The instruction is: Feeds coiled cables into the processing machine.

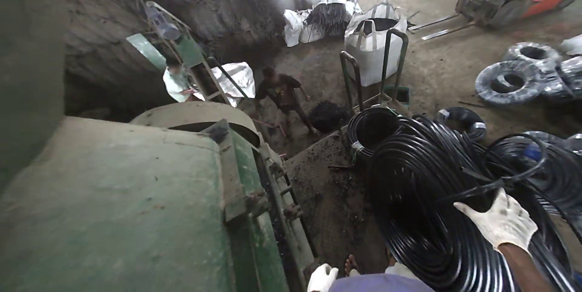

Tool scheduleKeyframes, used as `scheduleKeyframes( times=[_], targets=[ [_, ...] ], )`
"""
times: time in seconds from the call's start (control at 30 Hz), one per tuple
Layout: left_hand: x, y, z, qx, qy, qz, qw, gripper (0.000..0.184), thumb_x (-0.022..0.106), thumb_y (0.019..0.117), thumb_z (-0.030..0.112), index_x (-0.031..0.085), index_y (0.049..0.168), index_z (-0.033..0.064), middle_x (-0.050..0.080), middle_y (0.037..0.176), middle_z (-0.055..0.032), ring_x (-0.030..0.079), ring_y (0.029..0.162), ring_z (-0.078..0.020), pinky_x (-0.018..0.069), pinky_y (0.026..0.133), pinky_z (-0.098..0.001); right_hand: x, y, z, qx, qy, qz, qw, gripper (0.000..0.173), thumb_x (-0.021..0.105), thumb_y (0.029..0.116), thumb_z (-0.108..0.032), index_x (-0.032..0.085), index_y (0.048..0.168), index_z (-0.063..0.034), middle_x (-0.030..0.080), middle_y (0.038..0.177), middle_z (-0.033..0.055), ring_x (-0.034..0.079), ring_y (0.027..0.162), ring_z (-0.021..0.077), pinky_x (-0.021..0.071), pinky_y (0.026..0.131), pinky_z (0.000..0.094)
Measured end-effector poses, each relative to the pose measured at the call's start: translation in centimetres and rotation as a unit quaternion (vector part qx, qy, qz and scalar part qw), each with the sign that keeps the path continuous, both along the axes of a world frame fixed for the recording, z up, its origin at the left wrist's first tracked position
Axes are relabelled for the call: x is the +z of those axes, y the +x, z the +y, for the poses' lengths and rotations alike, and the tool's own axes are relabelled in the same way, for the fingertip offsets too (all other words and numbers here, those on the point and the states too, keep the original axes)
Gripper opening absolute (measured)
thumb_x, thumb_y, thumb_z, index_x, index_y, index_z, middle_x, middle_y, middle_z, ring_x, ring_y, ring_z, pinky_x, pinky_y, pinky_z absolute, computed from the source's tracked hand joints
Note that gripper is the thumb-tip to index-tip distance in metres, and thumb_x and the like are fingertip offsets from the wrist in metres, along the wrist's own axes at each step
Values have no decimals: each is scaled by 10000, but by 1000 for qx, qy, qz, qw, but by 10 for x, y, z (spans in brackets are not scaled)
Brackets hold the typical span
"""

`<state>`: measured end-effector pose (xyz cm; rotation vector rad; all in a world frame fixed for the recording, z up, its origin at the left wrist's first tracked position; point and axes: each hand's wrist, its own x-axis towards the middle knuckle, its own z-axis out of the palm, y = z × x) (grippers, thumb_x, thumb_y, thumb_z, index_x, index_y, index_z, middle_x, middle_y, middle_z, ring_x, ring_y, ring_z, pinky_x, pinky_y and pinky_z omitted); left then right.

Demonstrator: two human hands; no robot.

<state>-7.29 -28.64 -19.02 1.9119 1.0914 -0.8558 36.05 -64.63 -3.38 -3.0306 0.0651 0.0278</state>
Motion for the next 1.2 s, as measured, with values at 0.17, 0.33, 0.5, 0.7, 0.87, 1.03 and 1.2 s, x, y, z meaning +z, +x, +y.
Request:
scheduleKeyframes(
  times=[0.17, 0.33, 0.5, 0.7, 0.87, 1.03, 1.2],
  targets=[
    [0, 0, 3, -1, -1, 4, 1000, 512, 481, 993, 577, 726, 1221, 189, 733, 1222, -88, 672, 1194, -257, 509, 1040, -549, -1, 1, 0, 0, -1, 4, 1000, 1464, 707, 489, -957, 319, 1622, -114, 432, 1594, 208, 433, 1447, 433, 354, 1147, 663],
    [2, -2, 5, -9, -4, 7, 1000, 529, 474, 1001, 580, 715, 1249, 179, 723, 1248, -99, 662, 1215, -267, 495, 1058, -553, 2, 0, 1, -1, 5, 16, 1000, 1459, 703, 511, -954, 290, 1634, -119, 403, 1616, 205, 410, 1462, 435, 331, 1158, 671],
    [-3, -6, 7, -12, 1, 6, 1000, 533, 479, 996, 588, 713, 1252, 183, 722, 1251, -97, 663, 1214, -265, 500, 1054, -551, 2, 1, 0, -1, -3, 14, 1000, 1467, 688, 498, -969, 292, 1635, -129, 400, 1620, 197, 412, 1465, 426, 332, 1157, 667],
    [-2, -4, 8, -19, 5, 12, 1000, 524, 477, 997, 587, 719, 1239, 190, 728, 1239, -84, 669, 1203, -252, 504, 1051, -541, 2, 2, -1, 0, -2, 20, 1000, 1469, 690, 505, -966, 303, 1624, -96, 402, 1613, 216, 402, 1467, 441, 331, 1157, 672],
    [-3, -4, 8, -19, 2, 14, 1000, 525, 475, 996, 590, 716, 1248, 197, 726, 1247, -77, 667, 1207, -247, 503, 1052, -541, 0, 2, -2, -5, -4, 20, 1000, 1489, 686, 485, -976, 293, 1631, -111, 399, 1616, 209, 408, 1463, 437, 334, 1154, 673],
    [-6, -6, 9, 0, 1, 8, 1000, 541, 487, 986, 602, 724, 1226, 179, 731, 1229, -94, 671, 1199, -283, 500, 1042, -591, 1, 1, -1, 1, -2, 19, 1000, 1465, 691, 499, -966, 307, 1625, -112, 408, 1610, 206, 410, 1458, 443, 336, 1145, 682],
    [-6, -9, 13, -7, 5, 10, 1000, 551, 486, 982, 612, 722, 1231, 181, 731, 1233, -90, 671, 1199, -276, 498, 1050, -586, -5, 0, -5, 8, 4, 18, 1000, 1470, 694, 513, -958, 287, 1631, -96, 384, 1620, 223, 385, 1473, 455, 307, 1165, 688]
  ],
)
